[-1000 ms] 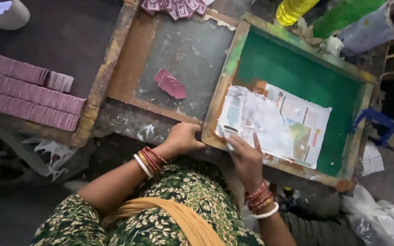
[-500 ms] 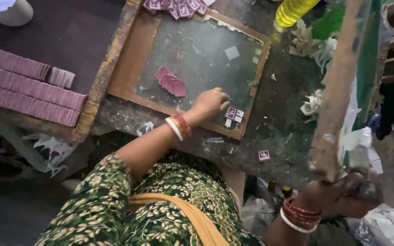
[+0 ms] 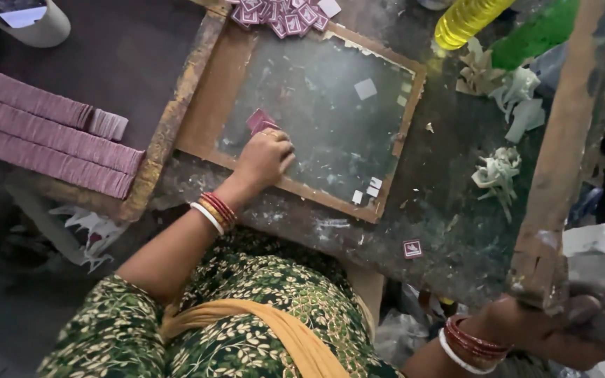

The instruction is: Placing small labels on a glass plate and performing manual screen printing using a frame.

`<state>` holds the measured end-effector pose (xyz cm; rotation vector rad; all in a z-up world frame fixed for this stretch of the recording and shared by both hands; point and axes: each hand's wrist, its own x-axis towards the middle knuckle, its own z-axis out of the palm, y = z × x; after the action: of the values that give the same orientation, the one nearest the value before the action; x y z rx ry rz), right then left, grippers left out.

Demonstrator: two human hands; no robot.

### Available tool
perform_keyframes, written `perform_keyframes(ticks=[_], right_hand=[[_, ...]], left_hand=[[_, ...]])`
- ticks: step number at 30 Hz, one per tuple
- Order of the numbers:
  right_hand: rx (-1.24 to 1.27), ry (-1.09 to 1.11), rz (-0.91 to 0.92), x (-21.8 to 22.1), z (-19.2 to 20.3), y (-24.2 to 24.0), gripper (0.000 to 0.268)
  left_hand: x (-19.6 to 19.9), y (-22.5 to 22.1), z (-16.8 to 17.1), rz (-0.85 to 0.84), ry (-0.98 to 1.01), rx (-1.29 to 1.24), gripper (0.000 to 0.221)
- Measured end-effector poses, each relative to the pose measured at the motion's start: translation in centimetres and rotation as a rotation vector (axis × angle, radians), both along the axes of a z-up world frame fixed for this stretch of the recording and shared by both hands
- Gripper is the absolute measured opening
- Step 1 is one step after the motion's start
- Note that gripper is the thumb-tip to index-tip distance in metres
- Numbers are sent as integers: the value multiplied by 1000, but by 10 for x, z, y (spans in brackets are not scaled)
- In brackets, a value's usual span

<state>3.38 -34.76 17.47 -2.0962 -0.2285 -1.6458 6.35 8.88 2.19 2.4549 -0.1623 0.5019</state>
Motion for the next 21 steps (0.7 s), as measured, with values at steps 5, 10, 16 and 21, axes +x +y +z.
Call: perform_keyframes(ticks=[5,10,16,21], right_hand=[[66,21,13,0,2,5,39],[-38,-1,63,2,-3,-6,37],[-23,40,47,2,-2,-6,40],[60,57,62,0,-13,-16,40]], left_hand=[[-6,-14,-8,77,-51,41,13],[-21,-38,-8,106,-86,287,14],[0,-98,-30,-172,-67,228,17],[30,-131,-8,-272,19,46,25]])
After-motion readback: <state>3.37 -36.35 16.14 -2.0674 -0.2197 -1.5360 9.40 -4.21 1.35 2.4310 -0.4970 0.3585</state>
